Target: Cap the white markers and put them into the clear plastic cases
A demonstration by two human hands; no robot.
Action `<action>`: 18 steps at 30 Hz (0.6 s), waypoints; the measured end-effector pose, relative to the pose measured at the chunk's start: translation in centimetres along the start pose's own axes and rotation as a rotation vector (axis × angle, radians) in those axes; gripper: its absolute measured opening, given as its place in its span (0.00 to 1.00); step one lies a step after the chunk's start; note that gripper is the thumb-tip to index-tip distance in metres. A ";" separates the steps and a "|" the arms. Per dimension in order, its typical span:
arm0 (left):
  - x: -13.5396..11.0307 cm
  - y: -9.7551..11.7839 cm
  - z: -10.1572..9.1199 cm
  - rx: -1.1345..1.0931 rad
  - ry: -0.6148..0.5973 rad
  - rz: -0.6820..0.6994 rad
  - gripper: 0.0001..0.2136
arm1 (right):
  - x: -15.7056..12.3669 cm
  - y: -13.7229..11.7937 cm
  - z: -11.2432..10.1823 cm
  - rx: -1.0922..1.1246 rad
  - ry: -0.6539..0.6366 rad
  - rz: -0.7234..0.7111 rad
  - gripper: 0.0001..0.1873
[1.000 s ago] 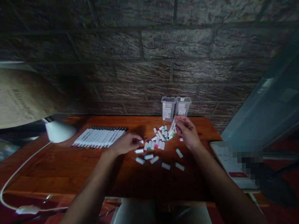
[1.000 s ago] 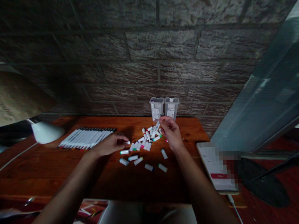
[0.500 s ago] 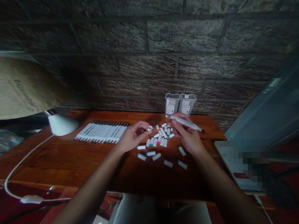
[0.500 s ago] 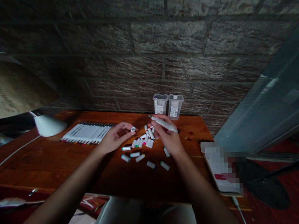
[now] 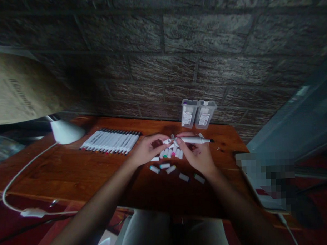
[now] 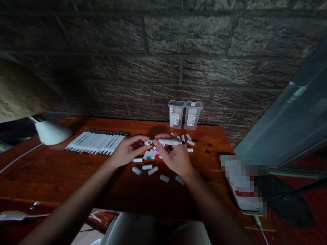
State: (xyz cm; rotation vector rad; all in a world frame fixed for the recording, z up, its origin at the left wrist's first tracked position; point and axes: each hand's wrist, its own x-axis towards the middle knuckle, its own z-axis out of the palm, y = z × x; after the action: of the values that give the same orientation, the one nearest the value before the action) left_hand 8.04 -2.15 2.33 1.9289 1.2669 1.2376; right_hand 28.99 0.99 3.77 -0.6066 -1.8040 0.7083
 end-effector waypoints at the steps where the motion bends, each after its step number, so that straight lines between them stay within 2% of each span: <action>1: 0.0 0.1 0.0 -0.001 -0.007 -0.002 0.12 | 0.0 0.0 0.0 -0.007 -0.014 -0.008 0.07; 4: 0.0 0.2 0.1 0.014 -0.002 0.003 0.12 | 0.0 -0.2 0.1 -0.018 -0.028 -0.023 0.07; 10: 0.0 -0.3 0.3 -0.054 -0.018 -0.013 0.13 | 0.1 -0.4 -0.1 -0.028 0.031 -0.002 0.07; 15: 0.1 -0.6 0.2 0.100 0.111 0.064 0.13 | 0.0 -0.5 -0.3 -0.043 0.069 -0.010 0.06; 18: 0.0 -0.5 0.0 0.184 0.128 0.092 0.12 | 0.0 -0.5 -0.4 -0.059 0.077 -0.030 0.06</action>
State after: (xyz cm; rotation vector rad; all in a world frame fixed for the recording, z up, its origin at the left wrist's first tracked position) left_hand 7.79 -1.90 1.91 2.0871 1.4139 1.3501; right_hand 29.32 0.67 4.21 -0.6367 -1.7646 0.6054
